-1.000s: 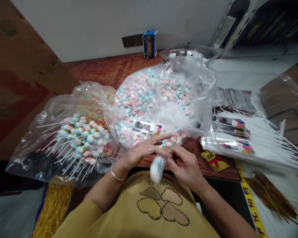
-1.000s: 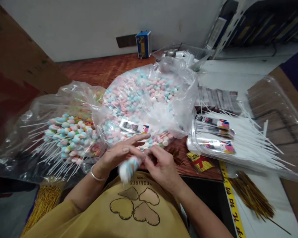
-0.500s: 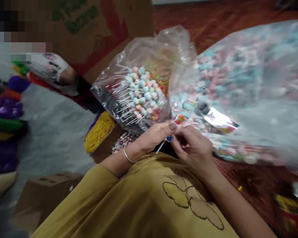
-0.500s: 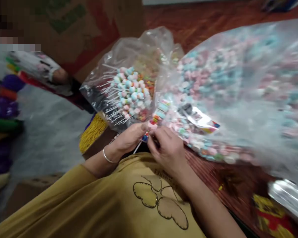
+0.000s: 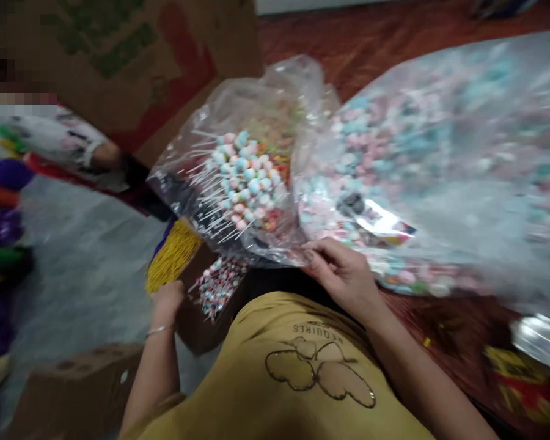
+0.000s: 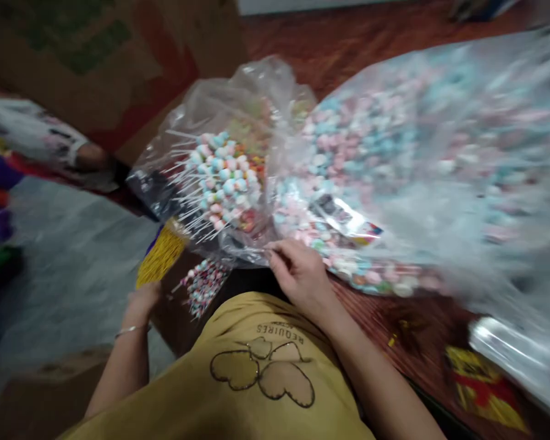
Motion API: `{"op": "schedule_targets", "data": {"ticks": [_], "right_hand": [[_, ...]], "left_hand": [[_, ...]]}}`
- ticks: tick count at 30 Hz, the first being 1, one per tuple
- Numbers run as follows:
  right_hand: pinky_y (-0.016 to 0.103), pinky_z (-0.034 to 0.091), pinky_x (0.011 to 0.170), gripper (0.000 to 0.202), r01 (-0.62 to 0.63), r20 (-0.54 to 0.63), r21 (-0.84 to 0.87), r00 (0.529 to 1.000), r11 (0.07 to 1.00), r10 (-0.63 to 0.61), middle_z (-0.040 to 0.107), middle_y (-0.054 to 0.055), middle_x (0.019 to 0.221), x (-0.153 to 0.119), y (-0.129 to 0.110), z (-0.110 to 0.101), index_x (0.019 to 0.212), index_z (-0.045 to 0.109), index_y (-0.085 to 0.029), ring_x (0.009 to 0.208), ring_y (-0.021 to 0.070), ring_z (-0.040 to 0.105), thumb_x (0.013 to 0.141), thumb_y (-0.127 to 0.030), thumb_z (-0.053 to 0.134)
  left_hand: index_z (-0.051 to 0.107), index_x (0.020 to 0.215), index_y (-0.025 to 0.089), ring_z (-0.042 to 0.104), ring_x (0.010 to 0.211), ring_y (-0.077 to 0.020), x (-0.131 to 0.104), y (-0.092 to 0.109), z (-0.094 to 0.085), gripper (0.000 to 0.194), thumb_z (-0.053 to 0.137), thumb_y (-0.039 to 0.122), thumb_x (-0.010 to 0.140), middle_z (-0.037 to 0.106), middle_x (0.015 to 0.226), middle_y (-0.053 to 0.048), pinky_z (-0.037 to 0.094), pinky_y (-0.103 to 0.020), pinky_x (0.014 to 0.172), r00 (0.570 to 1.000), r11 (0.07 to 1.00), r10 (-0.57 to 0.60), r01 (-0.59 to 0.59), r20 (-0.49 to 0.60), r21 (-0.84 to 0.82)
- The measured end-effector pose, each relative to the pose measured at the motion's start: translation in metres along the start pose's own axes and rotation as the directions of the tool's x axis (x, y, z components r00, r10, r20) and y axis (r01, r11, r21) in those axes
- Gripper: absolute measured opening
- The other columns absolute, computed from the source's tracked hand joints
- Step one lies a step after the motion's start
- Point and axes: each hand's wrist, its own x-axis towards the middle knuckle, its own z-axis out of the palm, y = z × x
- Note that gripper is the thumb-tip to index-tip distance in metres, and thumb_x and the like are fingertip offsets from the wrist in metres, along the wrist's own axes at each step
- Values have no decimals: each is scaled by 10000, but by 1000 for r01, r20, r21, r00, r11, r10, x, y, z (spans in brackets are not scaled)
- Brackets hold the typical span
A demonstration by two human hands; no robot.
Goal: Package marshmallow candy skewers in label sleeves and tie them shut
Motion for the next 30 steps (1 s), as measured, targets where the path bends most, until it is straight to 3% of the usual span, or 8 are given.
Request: {"op": "schedule_targets", "data": {"ticks": [2,4,6,10,12,19,24,30], "right_hand": [[275,470,708,142,-75,26,14,997,997,75,707,26,851,-12,-2,-7,960,698,-210,772,155,636,1002,-215,562],[269,460,707,157,-133,55,10,990,991,133,699,25,853,-25,-3,-13,946,693,-211,776,150,626,1007,-217,549],[271,458,730,162,-194,78,-24,978,981,196,703,27,886,-39,-4,-19,949,692,-213,804,150,631,1011,-212,542],[281,464,764,140,-318,-3,-109,948,942,319,716,25,929,-77,-5,-38,965,690,-212,847,159,649,1002,-198,555],[283,470,755,149,-390,-123,-139,919,910,375,715,20,914,-93,-4,-47,953,687,-215,836,163,654,1005,-202,548],[378,473,902,180,-475,-600,-487,792,733,114,745,106,1071,-64,28,-75,1112,691,-186,1004,266,658,1009,-247,557],[411,412,843,314,-558,-530,-683,823,472,205,731,161,1127,-10,64,-83,1224,655,-129,1055,337,608,928,-230,679],[361,326,772,132,-572,-527,-680,816,459,236,719,81,874,-4,82,-82,883,662,-187,893,257,601,988,-218,589]], "left_hand": [[752,741,163,718,871,-349,5,30,0,190,762,348,698,759,802,-118,529,-416,833,968,995,85,-95,234,36],[795,884,204,719,930,-282,5,75,-6,249,688,414,804,791,931,-66,521,-354,883,864,942,333,-321,378,-98],[793,933,203,717,889,-243,-1,128,-13,274,669,429,843,792,929,-55,533,-314,816,692,826,563,-481,451,-294],[780,1090,216,709,801,-183,-17,233,-12,279,733,349,849,788,918,-44,536,-282,745,247,480,859,-693,449,-537],[781,1062,223,707,840,-177,-20,274,3,213,721,297,872,787,954,-46,533,-289,780,165,326,932,-768,322,-551],[746,975,203,676,878,-176,-8,345,64,129,624,246,967,744,926,-52,496,-308,812,216,119,952,-914,-217,-389],[720,945,200,658,876,-178,0,342,75,93,629,212,956,714,910,-45,482,-297,797,258,153,943,-895,-208,-418],[738,928,195,659,916,-197,3,338,78,110,629,202,935,728,930,-60,486,-326,848,326,207,931,-840,-161,-502]]}}
